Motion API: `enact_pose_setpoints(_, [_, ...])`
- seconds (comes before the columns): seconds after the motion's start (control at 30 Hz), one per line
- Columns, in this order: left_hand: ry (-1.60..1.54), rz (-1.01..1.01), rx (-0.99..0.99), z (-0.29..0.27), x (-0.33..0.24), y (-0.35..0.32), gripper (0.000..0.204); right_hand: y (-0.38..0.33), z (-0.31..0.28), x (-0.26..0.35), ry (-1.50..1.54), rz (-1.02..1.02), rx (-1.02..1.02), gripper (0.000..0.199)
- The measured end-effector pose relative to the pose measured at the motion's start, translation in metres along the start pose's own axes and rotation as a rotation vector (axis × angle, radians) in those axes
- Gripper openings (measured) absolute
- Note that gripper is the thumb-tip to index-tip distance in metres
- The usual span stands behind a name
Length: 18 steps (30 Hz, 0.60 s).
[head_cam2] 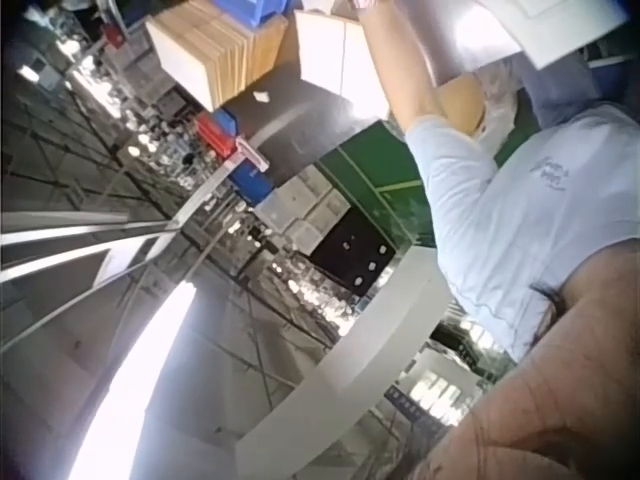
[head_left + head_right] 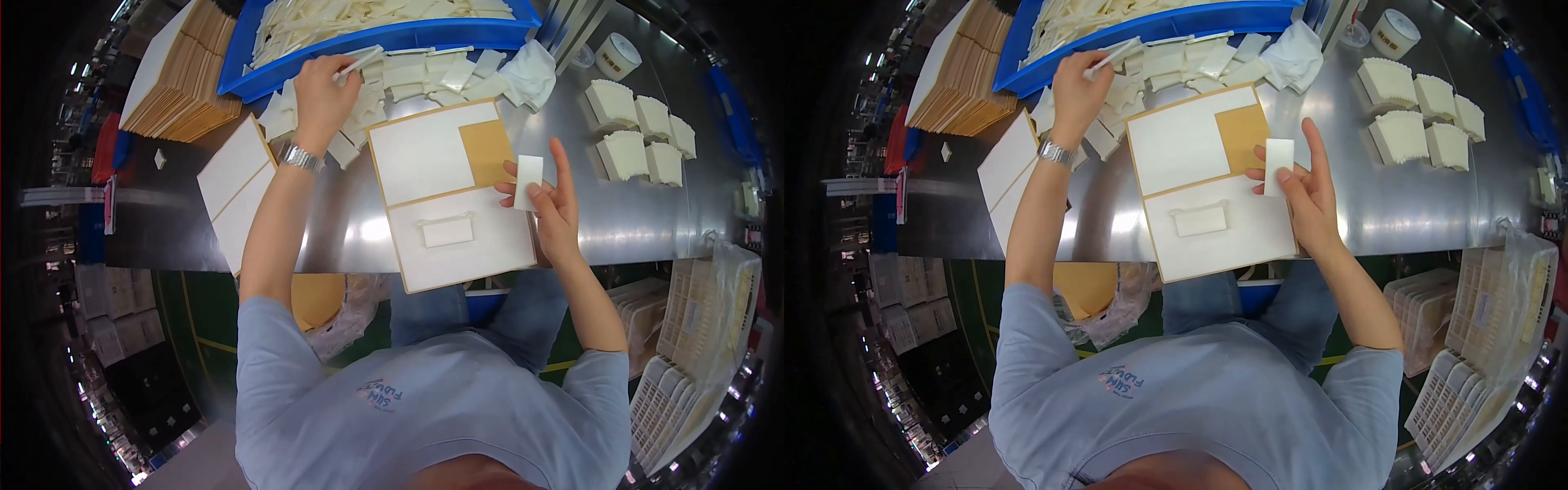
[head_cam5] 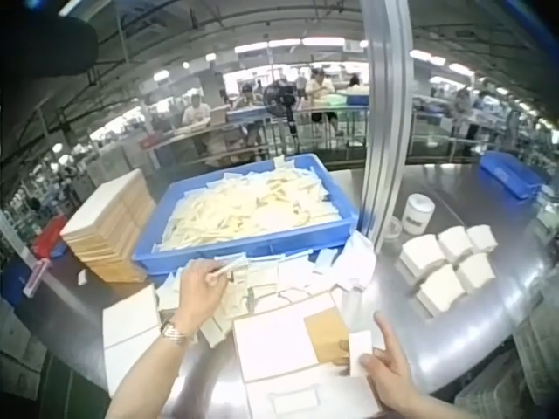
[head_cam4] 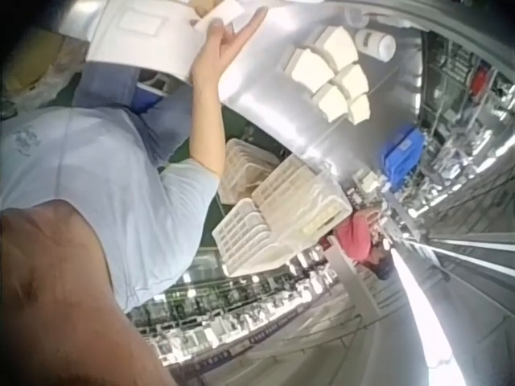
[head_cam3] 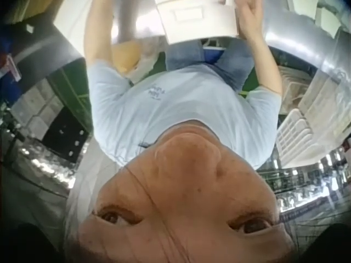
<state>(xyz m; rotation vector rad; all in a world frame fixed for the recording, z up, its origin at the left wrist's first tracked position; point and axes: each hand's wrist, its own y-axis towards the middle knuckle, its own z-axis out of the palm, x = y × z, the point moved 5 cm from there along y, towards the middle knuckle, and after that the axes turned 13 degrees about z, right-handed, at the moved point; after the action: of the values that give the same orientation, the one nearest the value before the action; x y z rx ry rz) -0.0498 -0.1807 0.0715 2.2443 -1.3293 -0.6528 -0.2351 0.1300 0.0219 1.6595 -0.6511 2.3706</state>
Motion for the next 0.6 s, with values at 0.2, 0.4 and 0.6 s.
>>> enact_pose_setpoints(0.2, [-1.047,-0.439,-0.437,-0.026,-0.04,-0.084,0.021,-0.003,-0.004,-0.03,0.061,0.181,-0.003,0.053])
enact_pose_setpoints(0.4, [-1.059,-0.484,-0.108,-0.027,-0.088,-0.161,0.031,-0.001,-0.008,-0.042,-0.018,0.054,-0.059,0.033])
enact_pose_setpoints(0.6, [-0.69,0.093,0.148,-0.035,-0.163,-0.145,0.046,-0.001,-0.013,-0.048,-0.053,0.052,-0.094,0.029])
